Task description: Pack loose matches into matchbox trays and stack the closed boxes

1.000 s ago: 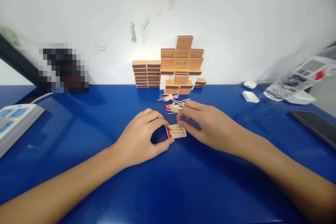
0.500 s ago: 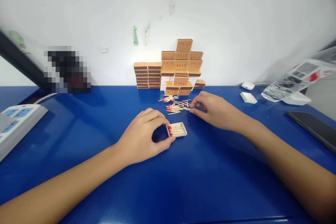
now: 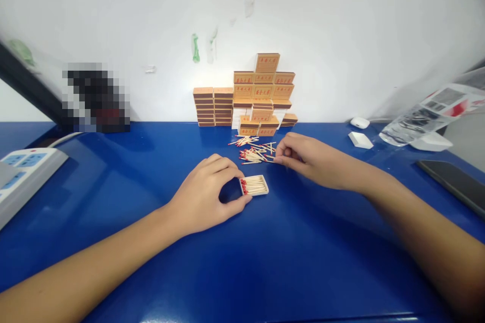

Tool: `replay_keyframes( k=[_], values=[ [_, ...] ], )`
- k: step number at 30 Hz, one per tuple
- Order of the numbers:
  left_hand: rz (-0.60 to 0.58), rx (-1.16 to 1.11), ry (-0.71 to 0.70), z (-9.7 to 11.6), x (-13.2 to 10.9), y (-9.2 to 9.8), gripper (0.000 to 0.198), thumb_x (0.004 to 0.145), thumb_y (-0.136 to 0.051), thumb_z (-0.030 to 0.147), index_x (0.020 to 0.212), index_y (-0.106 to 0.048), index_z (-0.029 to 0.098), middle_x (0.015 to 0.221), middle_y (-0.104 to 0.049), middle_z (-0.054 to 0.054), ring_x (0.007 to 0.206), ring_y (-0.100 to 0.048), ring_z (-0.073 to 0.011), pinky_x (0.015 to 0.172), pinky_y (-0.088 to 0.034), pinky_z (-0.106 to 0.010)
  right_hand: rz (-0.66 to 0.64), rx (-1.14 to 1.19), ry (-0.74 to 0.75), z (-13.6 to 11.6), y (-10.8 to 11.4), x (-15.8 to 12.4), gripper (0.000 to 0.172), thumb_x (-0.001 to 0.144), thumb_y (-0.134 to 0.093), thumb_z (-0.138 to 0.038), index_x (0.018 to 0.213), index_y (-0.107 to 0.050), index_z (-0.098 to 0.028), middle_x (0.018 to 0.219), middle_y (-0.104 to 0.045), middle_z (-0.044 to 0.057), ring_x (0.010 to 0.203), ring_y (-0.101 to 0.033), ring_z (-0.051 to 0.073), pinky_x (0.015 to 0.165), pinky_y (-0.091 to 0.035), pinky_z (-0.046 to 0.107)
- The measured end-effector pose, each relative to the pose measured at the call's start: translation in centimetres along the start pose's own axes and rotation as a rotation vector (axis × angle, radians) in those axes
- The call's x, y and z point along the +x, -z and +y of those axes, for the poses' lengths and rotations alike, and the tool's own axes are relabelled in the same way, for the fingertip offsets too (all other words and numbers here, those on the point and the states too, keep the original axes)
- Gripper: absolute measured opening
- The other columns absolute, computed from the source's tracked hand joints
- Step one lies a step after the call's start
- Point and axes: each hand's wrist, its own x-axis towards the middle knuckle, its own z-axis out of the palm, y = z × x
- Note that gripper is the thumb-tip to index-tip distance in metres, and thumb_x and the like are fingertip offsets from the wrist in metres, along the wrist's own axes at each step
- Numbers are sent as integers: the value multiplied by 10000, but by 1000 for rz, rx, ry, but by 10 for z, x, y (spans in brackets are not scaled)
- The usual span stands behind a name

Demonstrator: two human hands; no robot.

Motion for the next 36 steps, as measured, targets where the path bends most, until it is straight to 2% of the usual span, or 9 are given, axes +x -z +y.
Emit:
replay_keyframes(
  k=[5, 8, 12, 15, 19, 24, 29, 36],
  values=[
    [1, 4, 0, 0, 0, 0, 243, 884, -802, 319, 1071, -733, 180, 1057, -739, -78, 1009, -656, -265, 922, -542, -454, -14, 39, 122, -36, -7, -5, 155, 1052, -542, -301, 946, -619, -219, 958, -649, 54, 838, -596, 194, 728, -448, 315],
    [4, 4, -10, 0, 0, 0, 246, 881, -806, 322, 1062, -729, 174, 1062, -742, -80, 1028, -652, -265, 929, -544, -452, -3, -8, 174, -44, -15, -7, 122, 1048, -539, -225, 953, -613, -205, 1001, -645, 63, 841, -603, 187, 725, -455, 310],
    [13, -11, -13, 2, 1, 0, 229, 890, -798, 319, 1059, -729, 180, 1049, -746, -74, 1013, -656, -252, 931, -546, -445, -5, -54, 208, -43, -22, -7, 98, 1051, -548, -206, 984, -618, -193, 1027, -653, 66, 860, -608, 192, 739, -465, 319],
    [40, -8, -17, 3, 2, 1, 215, 894, -790, 306, 1061, -732, 184, 1040, -748, -75, 1018, -658, -253, 943, -540, -445, 16, -76, 222, -44, -20, -8, 97, 1044, -560, -202, 976, -628, -191, 1013, -648, 63, 831, -611, 183, 717, -462, 310],
    [29, 0, 7, 2, 3, 2, 204, 896, -790, 312, 1056, -741, 195, 1050, -748, -68, 1020, -658, -254, 943, -535, -441, 154, -122, 196, -42, -7, -8, 119, 1035, -553, -232, 965, -642, -197, 955, -643, 60, 789, -605, 182, 688, -447, 304],
    [22, -11, 17, 2, 3, 2, 196, 898, -788, 316, 1050, -741, 203, 1058, -748, -66, 1030, -662, -254, 951, -533, -442, 297, -189, 139, -26, 1, -4, 93, 999, -577, -244, 969, -652, -199, 912, -661, 56, 775, -607, 189, 676, -418, 308],
    [1, -3, 28, 1, 2, 1, 208, 890, -798, 326, 1052, -747, 207, 1068, -746, -66, 1044, -660, -260, 950, -534, -455, 211, -186, 103, -18, 0, -1, 109, 980, -576, -249, 919, -654, -205, 860, -663, 41, 739, -594, 175, 662, -399, 300],
    [43, -3, 20, 2, 2, 2, 178, 897, -784, 311, 1033, -741, 205, 1053, -751, -64, 1019, -663, -251, 949, -543, -448, -29, -231, -80, -2, -3, 1, 144, 985, -597, -322, 915, -655, -209, 929, -673, 59, 807, -610, 207, 714, -434, 335]
  ],
)
